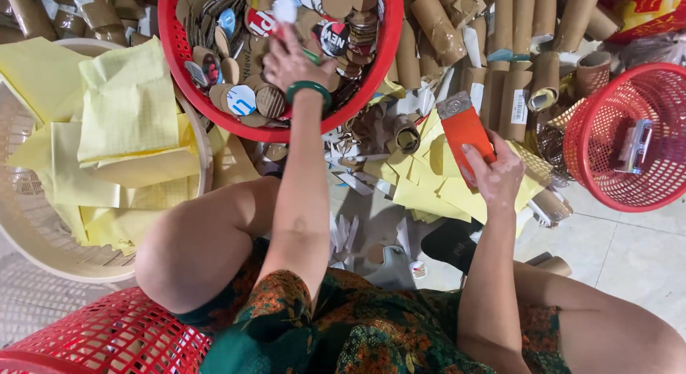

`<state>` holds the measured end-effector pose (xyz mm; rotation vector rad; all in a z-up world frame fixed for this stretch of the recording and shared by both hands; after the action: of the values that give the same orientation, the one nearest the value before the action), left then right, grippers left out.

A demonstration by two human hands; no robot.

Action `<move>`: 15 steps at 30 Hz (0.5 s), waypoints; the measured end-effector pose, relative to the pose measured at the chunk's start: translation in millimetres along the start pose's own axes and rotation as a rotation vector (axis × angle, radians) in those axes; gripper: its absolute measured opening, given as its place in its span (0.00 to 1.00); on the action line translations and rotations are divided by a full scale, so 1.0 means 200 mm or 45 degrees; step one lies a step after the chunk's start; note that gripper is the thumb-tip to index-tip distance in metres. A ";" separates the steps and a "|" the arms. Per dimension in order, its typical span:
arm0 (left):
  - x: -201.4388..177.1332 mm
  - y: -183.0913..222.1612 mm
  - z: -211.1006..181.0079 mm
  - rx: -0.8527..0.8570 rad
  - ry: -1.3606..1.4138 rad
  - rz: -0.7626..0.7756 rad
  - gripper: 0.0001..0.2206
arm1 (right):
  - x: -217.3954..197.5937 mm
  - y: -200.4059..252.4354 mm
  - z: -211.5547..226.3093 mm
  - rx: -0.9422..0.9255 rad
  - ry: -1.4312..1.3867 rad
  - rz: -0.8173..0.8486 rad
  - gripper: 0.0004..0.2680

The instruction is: Applying tape to seal the ends of cardboard tubes.

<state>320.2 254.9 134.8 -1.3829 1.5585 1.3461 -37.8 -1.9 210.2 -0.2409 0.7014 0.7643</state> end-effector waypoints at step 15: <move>0.09 0.45 -0.24 0.653 0.884 0.164 0.37 | -0.09 0.03 -0.04 -0.032 -0.059 -0.055 0.17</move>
<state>236.3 196.7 153.9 -1.4953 2.2673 0.4506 -55.8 -11.5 216.5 -0.2598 0.6409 0.7359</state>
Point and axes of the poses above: each hand's wrist, its own y-axis away from the middle knuckle, its own x-axis out of the palm, z = x × y, the point moved 8 cm from there along -y, towards the middle knuckle, and after that the axes turned 3 degrees about -x, right-handed, at the moved point
